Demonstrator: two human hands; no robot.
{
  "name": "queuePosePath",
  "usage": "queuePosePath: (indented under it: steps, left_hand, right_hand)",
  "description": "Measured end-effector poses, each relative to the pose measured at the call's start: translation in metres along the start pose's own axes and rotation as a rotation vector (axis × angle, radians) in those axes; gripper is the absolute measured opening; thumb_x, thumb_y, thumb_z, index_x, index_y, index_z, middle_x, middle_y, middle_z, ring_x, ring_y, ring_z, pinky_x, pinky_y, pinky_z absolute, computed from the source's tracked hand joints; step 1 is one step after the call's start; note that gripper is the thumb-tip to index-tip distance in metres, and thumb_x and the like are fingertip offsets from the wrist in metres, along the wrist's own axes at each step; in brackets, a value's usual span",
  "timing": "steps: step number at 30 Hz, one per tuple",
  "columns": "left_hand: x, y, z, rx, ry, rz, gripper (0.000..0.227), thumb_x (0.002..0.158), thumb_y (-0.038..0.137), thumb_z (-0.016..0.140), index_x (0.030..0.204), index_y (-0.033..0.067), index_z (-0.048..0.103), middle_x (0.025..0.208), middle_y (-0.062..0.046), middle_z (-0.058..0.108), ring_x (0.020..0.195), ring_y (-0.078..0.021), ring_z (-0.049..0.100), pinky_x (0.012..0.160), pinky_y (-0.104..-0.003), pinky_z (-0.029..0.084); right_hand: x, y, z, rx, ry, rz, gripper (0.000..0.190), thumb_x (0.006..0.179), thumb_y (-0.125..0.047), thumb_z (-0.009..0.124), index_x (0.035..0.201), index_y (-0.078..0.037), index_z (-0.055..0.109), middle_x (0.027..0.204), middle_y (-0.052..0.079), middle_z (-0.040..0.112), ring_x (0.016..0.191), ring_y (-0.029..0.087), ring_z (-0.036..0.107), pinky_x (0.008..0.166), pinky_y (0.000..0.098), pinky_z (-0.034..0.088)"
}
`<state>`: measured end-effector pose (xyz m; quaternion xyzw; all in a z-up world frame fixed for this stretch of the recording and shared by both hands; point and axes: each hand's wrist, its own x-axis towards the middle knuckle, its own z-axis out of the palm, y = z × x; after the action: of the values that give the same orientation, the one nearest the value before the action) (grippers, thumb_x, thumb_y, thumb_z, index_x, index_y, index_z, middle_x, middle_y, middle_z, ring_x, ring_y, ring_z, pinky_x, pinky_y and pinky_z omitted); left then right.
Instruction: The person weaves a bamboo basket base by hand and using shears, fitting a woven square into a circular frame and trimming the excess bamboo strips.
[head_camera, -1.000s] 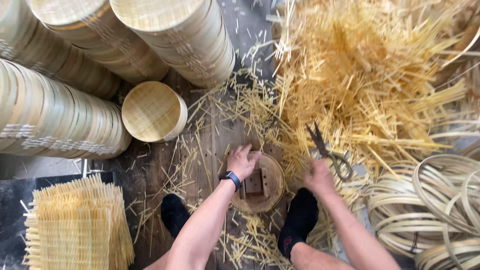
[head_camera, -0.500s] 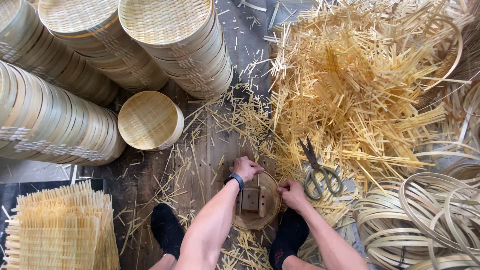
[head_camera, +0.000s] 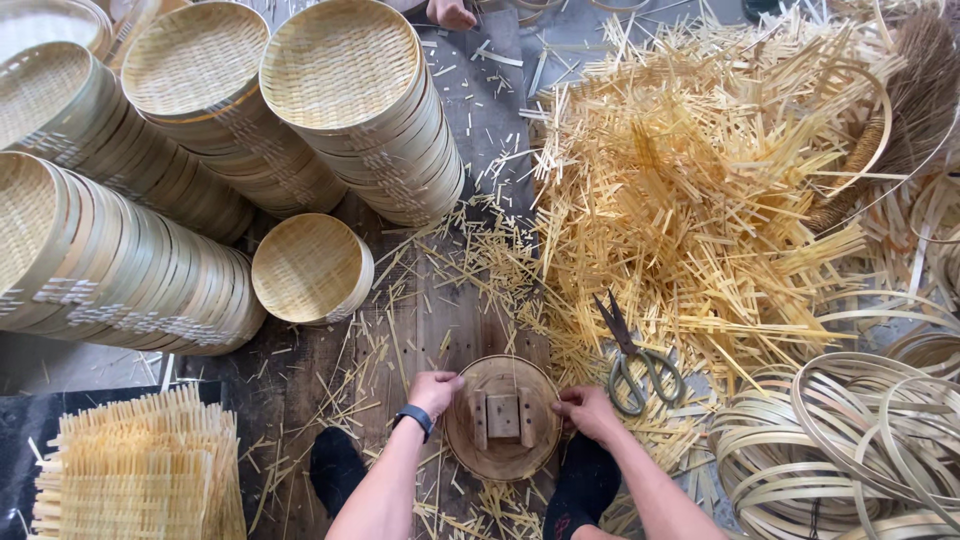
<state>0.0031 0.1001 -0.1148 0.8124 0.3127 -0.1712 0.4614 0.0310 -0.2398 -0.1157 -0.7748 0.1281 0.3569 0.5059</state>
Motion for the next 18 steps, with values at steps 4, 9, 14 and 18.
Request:
queuePosePath:
  steps: [4, 9, 14, 18]
  left_hand:
    - [0.013, -0.001, 0.000, -0.249, -0.110, -0.123, 0.034, 0.072, 0.028, 0.092, 0.100, 0.0099, 0.084, 0.101, -0.010, 0.083, 0.092, -0.0178, 0.076, 0.087, -0.031, 0.057]
    - [0.005, 0.003, 0.004, -0.013, 0.015, -0.140, 0.033, 0.074, 0.032, 0.090, 0.098, 0.0098, 0.085, 0.100, -0.011, 0.081, 0.090, -0.0195, 0.077, 0.087, -0.031, 0.058]
    - [-0.020, -0.003, -0.008, -0.723, -0.040, -0.223, 0.057, 0.084, 0.033, 0.081, 0.132, 0.0050, 0.069, 0.131, -0.014, 0.073, 0.120, -0.0224, 0.067, 0.105, -0.036, 0.048]
    - [-0.078, -0.045, -0.001, -1.028, -0.348, -0.611, 0.048, 0.103, 0.016, 0.065, 0.146, 0.0078, 0.045, 0.146, -0.011, 0.059, 0.132, -0.0208, 0.049, 0.120, -0.062, 0.030]
  right_hand:
    - [0.001, -0.008, -0.002, 0.073, -0.034, 0.092, 0.029, 0.084, -0.016, 0.083, 0.105, 0.004, 0.077, 0.080, 0.010, 0.077, 0.060, 0.015, 0.069, 0.056, 0.0302, 0.057]
    - [-0.004, -0.015, 0.001, 0.125, 0.001, 0.115, 0.028, 0.083, -0.014, 0.083, 0.101, 0.007, 0.075, 0.076, 0.011, 0.073, 0.057, 0.018, 0.064, 0.052, 0.0322, 0.053]
    - [-0.034, -0.031, -0.003, 0.491, -0.101, 0.038, 0.028, 0.088, -0.015, 0.080, 0.105, 0.006, 0.075, 0.085, 0.010, 0.075, 0.065, 0.018, 0.066, 0.058, 0.0292, 0.052]
    - [-0.043, -0.022, 0.015, 0.553, -0.223, 0.237, 0.026, 0.088, -0.012, 0.073, 0.108, 0.004, 0.072, 0.098, 0.012, 0.078, 0.084, 0.021, 0.075, 0.072, 0.0360, 0.065]
